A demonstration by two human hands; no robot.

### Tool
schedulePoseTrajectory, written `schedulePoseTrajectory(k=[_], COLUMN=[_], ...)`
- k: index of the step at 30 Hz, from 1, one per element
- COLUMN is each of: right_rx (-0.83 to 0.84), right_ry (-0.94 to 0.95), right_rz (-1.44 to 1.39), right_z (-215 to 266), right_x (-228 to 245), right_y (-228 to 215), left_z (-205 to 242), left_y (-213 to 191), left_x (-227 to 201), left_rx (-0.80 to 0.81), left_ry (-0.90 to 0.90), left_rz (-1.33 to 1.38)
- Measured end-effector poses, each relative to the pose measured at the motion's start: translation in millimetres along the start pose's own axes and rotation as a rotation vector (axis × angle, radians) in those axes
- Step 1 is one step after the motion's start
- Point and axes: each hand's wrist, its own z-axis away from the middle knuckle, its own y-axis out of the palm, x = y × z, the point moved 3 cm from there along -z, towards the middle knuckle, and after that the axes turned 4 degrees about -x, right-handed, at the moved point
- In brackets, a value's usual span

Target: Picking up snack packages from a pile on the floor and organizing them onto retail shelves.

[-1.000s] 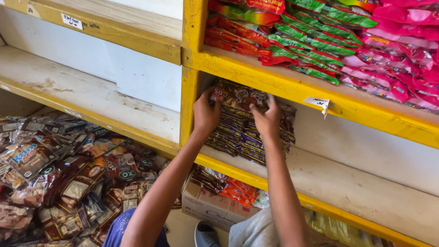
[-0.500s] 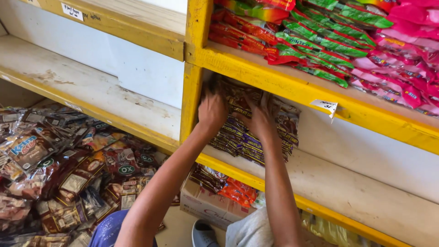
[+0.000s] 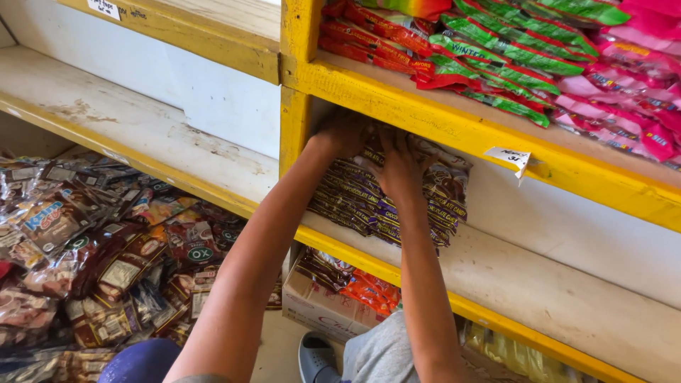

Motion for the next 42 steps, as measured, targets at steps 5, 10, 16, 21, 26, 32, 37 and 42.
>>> schedulePoseTrajectory(k=[5,10,16,21,26,32,37,42], right_rx=[-0.036,-0.092,-0.088,-0.163,-0.289,-0.342,-0.380,-0.353], right_ry=[-0.016,-0.086,-0.078,-0.072,-0.124,-0.172,-0.215,-0.239], right_rz=[-0.011,0.007,-0.030,-0.104,-0.203,-0.384,-0.365,-0.315], right_z=[6.4,18.9,22.6,26.9,42.4,46.9,50.2,53.9], right_x=[3.8,10.3,13.6,8.9,16.0,4.7,10.5,14.8], right_y=[-4.5,-15.5,-14.3,-14.3,-25.9,-22.5,-26.9,-21.4], left_z=[7.3,10.1,7.7,58.2,143.0,271.6,388.5,503.7], left_y=[-7.6,-8.7,-21.1,-53.7,-89.2,-94.5,-75.5,-18.3], left_x=[-2.3,0.3,-12.6,-44.7,-84.0,-94.9,-28.6,55.9], left_rx=[0.048,0.040,0.105,0.039,-0.248,0.054,0.445,0.919], left_ry=[0.017,0.024,-0.040,-0.078,-0.022,-0.123,-0.584,-0.766], left_rz=[-0.037,-0.016,-0.006,-0.086,-0.054,-0.094,0.013,-0.048])
